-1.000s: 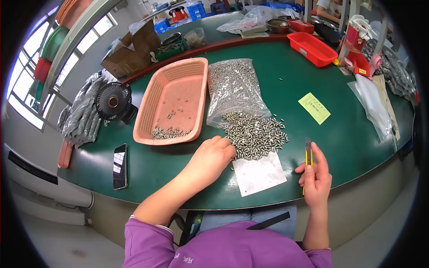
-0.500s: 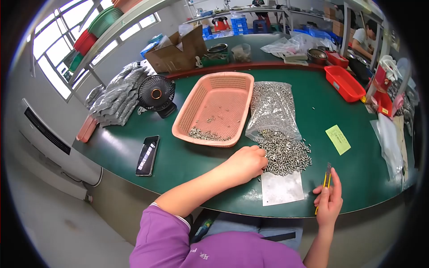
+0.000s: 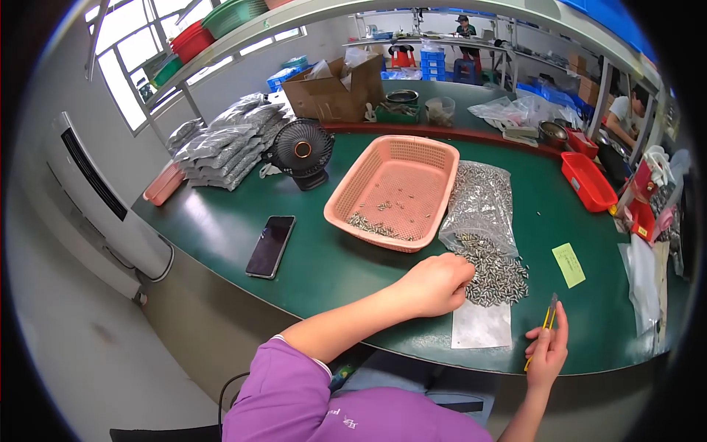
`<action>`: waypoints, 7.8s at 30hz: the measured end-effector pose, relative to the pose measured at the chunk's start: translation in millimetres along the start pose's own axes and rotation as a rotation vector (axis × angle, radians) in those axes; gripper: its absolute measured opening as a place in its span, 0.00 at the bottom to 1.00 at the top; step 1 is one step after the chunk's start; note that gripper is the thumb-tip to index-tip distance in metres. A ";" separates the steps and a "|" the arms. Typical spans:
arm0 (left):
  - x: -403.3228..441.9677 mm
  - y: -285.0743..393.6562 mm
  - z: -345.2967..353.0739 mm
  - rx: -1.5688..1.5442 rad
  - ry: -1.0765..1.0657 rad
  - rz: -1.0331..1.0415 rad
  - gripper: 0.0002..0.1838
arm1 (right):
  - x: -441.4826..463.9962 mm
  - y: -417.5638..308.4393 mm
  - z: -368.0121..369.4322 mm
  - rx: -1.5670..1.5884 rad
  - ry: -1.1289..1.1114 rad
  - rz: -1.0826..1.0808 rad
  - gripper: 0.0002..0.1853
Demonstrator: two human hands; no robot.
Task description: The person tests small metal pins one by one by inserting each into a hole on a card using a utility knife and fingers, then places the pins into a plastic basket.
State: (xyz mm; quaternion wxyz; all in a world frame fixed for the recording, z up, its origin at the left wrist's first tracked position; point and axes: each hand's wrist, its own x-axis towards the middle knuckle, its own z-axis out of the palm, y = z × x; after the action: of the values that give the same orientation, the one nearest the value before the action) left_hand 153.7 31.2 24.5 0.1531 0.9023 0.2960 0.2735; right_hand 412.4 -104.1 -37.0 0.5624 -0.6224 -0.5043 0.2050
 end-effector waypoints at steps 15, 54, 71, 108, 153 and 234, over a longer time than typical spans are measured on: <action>-34.3 19.9 4.2 -0.415 0.139 -0.148 0.06 | 3.0 -3.5 -1.9 0.105 -0.014 0.064 0.26; -47.0 54.2 36.1 -0.152 -0.081 -0.248 0.07 | -83.0 -51.9 4.7 -0.362 -0.421 -0.049 0.31; -46.6 52.7 39.7 -0.145 -0.048 -0.162 0.07 | -77.2 -53.2 19.0 -0.393 -0.389 -0.195 0.28; -50.2 54.8 44.8 -0.122 -0.023 -0.255 0.08 | -74.6 -58.2 22.3 -0.404 -0.466 -0.159 0.31; -47.3 44.6 43.7 -0.091 -0.033 0.025 0.10 | -72.3 -55.8 17.1 -0.378 -0.454 -0.088 0.30; -17.8 8.7 23.1 0.289 -0.015 -0.053 0.08 | -71.5 -54.1 18.2 -0.304 -0.429 -0.113 0.30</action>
State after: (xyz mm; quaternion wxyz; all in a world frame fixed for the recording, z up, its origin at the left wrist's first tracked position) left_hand 159.1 10.8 2.6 0.0312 0.9089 0.3548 0.2171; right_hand 346.8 -164.1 -15.4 0.3533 -0.6127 -0.6711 0.2223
